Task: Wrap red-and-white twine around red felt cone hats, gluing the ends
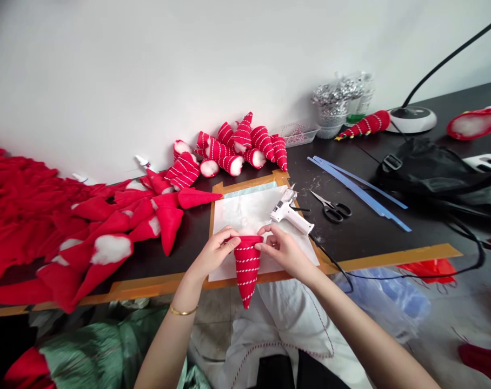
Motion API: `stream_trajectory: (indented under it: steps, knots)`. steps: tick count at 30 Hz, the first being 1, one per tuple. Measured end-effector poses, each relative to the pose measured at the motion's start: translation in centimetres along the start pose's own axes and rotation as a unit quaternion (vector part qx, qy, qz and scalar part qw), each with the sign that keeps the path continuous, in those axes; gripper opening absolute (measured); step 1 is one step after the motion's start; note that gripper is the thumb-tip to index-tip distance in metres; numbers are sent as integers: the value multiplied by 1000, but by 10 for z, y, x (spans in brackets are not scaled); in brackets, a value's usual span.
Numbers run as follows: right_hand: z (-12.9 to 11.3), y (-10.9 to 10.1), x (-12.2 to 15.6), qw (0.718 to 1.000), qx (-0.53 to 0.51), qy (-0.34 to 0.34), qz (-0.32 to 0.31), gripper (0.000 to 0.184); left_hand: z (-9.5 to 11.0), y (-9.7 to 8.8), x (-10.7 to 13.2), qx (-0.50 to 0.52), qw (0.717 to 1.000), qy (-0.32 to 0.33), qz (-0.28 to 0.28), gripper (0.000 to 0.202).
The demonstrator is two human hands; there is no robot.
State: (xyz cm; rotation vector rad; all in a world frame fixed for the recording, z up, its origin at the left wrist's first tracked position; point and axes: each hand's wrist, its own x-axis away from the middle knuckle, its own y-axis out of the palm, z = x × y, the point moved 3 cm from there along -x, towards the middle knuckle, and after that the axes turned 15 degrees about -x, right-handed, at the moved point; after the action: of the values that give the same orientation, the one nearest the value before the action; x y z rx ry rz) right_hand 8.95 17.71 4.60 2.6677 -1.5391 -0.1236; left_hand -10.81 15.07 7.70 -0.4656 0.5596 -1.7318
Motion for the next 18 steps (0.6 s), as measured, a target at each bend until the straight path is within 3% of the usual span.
stream_trajectory:
  steps: [8, 10, 14, 15, 18]
  knots:
    - [5, -4, -4, 999, -34, 23, -18, 41, -25, 6, 6, 216, 974, -63, -14, 40]
    - [5, -3, -5, 999, -39, 21, -19, 39, -22, 3, 8, 157, 986, -60, 22, 34]
    - [1, 5, -4, 999, -30, 16, -30, 33, 6, -9, 16, -39, 985, 16, 166, 16]
    - [-1, 9, -4, 999, -25, 12, -38, 31, 16, -9, 17, -65, 984, 38, 162, 18]
    - [-7, 18, -4, 998, -18, -9, -66, 28, 35, -3, 16, -99, 991, 64, 69, 22]
